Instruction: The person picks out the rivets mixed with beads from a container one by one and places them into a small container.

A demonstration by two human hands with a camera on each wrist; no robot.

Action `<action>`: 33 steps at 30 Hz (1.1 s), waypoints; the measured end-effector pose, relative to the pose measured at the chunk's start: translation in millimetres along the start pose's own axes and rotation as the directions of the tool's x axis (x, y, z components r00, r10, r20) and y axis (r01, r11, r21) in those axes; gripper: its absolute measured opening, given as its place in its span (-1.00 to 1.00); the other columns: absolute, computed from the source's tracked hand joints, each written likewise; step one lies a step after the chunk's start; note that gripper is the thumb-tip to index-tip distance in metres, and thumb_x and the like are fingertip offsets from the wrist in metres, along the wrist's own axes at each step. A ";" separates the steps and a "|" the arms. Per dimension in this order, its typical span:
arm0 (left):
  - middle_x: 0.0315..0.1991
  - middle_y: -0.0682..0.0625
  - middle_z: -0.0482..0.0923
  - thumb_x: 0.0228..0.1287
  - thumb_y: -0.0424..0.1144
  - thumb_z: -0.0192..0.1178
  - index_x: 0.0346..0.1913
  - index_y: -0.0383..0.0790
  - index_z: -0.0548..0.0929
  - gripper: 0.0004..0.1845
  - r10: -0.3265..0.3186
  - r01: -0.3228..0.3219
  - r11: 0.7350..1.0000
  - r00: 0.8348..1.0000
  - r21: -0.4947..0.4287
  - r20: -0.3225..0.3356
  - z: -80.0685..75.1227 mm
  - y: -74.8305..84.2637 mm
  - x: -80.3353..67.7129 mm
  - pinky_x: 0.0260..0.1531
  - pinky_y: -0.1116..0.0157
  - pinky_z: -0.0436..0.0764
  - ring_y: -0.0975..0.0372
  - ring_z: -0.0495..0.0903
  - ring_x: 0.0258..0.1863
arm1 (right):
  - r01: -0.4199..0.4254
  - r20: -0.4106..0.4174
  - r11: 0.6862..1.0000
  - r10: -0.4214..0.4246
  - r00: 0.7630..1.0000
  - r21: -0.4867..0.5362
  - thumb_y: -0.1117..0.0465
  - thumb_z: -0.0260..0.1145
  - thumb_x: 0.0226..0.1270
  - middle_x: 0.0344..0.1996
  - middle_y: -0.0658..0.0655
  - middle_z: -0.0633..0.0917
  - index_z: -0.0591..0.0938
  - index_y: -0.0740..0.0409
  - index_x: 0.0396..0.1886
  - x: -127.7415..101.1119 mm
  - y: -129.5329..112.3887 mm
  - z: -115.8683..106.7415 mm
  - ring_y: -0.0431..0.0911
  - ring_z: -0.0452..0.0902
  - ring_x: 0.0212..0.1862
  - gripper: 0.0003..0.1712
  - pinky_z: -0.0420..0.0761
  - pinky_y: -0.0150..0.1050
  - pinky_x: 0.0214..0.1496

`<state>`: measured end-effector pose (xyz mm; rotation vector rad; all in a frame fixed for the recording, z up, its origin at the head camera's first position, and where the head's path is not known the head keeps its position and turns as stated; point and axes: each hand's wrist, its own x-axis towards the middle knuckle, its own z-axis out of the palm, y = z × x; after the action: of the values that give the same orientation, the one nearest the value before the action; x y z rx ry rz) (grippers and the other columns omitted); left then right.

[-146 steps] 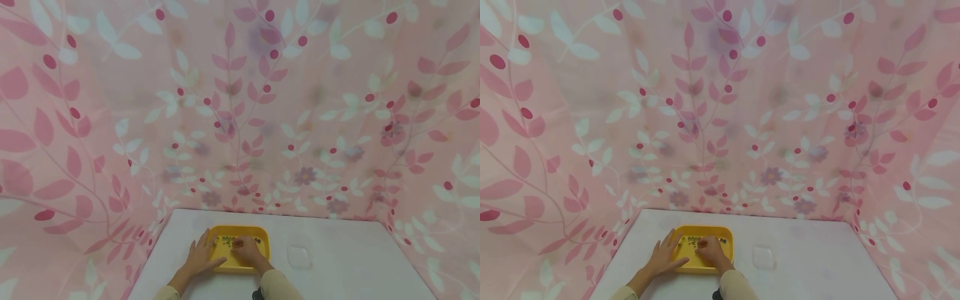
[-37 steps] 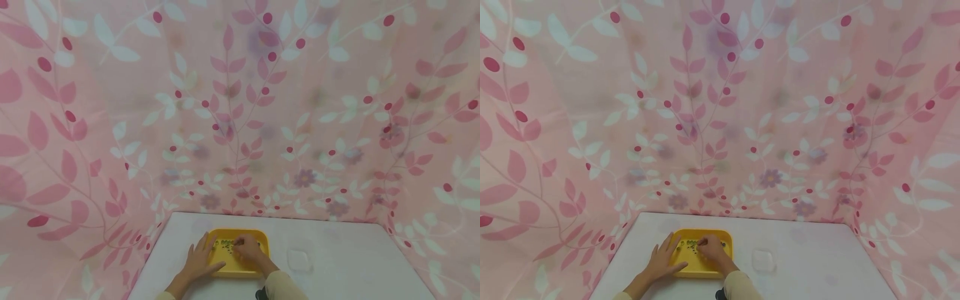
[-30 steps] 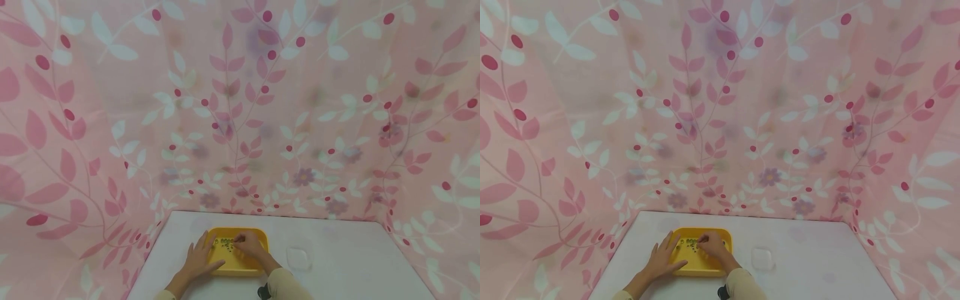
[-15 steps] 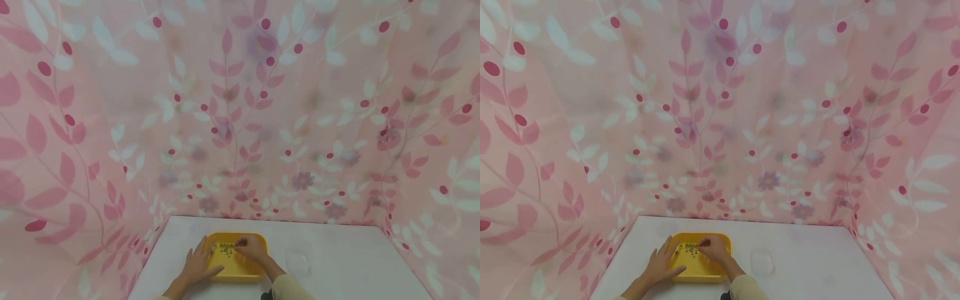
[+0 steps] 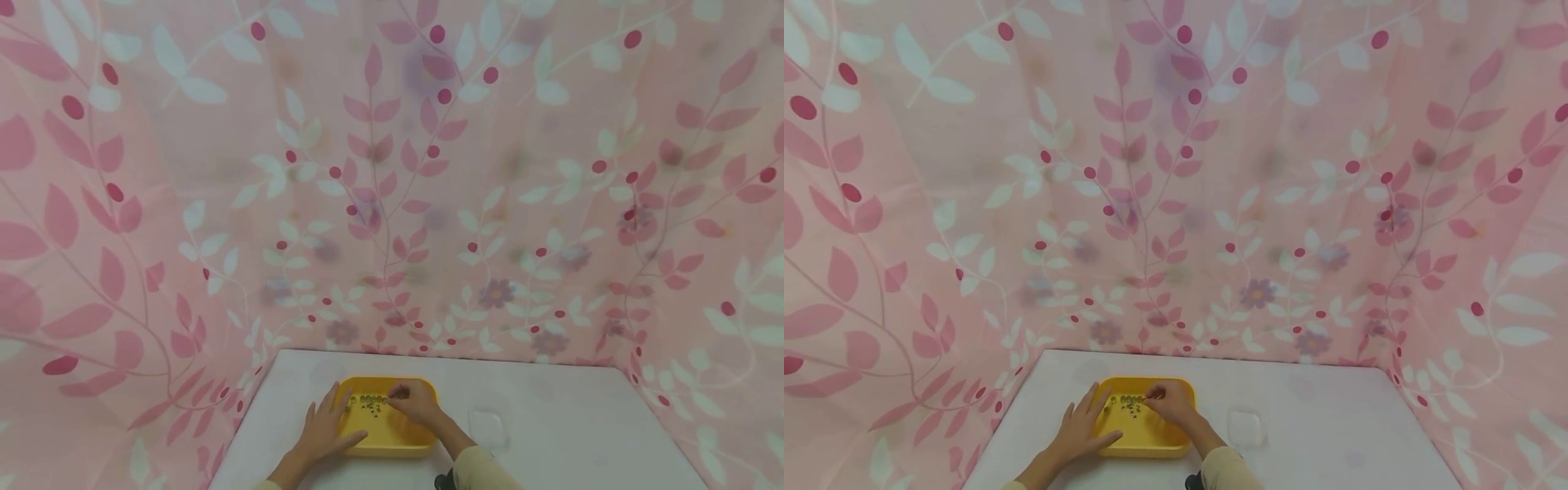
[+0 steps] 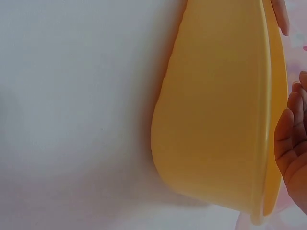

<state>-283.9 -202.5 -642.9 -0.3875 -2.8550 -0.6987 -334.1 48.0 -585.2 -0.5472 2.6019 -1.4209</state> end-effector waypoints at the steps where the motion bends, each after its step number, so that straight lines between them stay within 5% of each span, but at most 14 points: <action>1: 0.55 -0.31 0.00 0.13 0.44 0.17 0.54 -0.06 0.19 0.03 -0.001 0.001 1.000 1.000 0.000 0.004 -0.4 0.4 0.1 0.24 -0.47 0.07 -0.22 0.19 0.45 | 0.008 -0.003 1.000 -0.008 1.000 0.002 0.20 0.41 0.27 -0.35 -0.06 0.72 0.73 0.14 -0.27 -0.1 -0.2 -1.3 -0.23 0.55 -0.30 -0.89 0.59 -0.38 -0.26; 25: 0.54 -0.32 0.03 0.11 0.38 0.24 0.53 -0.10 0.22 0.02 -0.002 0.001 1.000 1.000 -0.009 -0.022 -3.1 2.9 -2.7 0.23 -0.46 0.14 -0.24 0.24 0.41 | 0.108 -0.035 0.994 -0.109 0.993 -0.020 0.23 0.44 0.23 -0.40 -0.01 0.75 0.75 0.24 -0.26 -7.7 7.0 -31.1 -0.26 0.54 -0.40 -0.83 0.57 -0.41 -0.36; 33: 0.54 -0.32 0.03 0.11 0.37 0.25 0.53 -0.11 0.20 0.03 -0.006 0.006 1.000 1.000 0.005 -0.019 -2.2 3.8 -1.0 0.22 -0.45 0.17 -0.23 0.26 0.41 | 0.054 -0.027 0.998 -0.054 0.998 -0.017 0.23 0.44 0.24 -0.39 0.02 0.74 0.73 0.23 -0.23 -13.0 11.8 -51.2 -0.22 0.58 -0.41 -0.83 0.62 -0.43 -0.37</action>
<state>-281.6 -200.5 -639.6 -0.3697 -2.8406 -0.6923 -339.3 99.0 -567.7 -0.6083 2.6413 -1.4349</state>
